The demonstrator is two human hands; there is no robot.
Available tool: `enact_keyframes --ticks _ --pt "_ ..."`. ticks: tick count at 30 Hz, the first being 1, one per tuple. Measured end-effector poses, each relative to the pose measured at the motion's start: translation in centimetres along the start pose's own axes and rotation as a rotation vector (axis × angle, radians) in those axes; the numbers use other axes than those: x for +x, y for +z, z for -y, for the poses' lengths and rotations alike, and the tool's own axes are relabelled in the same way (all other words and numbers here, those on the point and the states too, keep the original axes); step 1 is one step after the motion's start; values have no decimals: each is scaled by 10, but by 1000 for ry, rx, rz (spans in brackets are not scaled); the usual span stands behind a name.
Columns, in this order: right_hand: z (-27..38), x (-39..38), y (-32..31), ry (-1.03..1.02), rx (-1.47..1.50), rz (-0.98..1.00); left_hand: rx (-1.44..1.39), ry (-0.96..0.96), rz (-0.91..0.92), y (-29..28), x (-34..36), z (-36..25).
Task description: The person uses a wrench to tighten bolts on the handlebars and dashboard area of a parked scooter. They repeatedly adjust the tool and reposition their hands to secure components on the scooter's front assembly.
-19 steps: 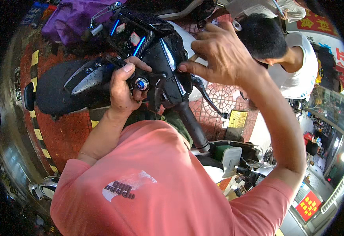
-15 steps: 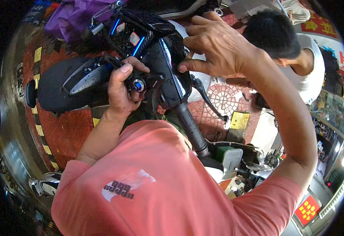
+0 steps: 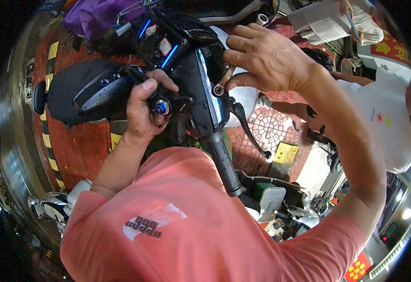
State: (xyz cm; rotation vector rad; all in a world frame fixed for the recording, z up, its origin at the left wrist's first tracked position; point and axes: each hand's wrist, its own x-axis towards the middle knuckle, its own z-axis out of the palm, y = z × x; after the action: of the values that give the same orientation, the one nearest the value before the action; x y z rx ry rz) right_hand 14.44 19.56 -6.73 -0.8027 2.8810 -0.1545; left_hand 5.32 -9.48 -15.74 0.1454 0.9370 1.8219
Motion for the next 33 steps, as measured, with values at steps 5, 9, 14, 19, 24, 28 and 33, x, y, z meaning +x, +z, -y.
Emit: enact_keyframes --ticks 5,9,14,19,24,28,33 --pt "0 -3 7 4 -7 -76 45 -21 -27 0 -1 -3" --pt "2 4 -2 42 97 -39 72 -24 -23 -4 -1 -3" --pt "1 14 -1 69 208 -66 66 -29 -26 -1 -1 -3" --pt "-5 20 3 74 320 -24 97 -31 -67 2 -4 -7" --pt "-3 25 -4 141 370 88 120 -14 -34 2 -3 -13" --pt "-7 35 -10 115 357 147 135 -9 -55 0 -6 -10" --pt "-8 43 -18 97 368 148 165 -21 -37 -2 -4 -13"
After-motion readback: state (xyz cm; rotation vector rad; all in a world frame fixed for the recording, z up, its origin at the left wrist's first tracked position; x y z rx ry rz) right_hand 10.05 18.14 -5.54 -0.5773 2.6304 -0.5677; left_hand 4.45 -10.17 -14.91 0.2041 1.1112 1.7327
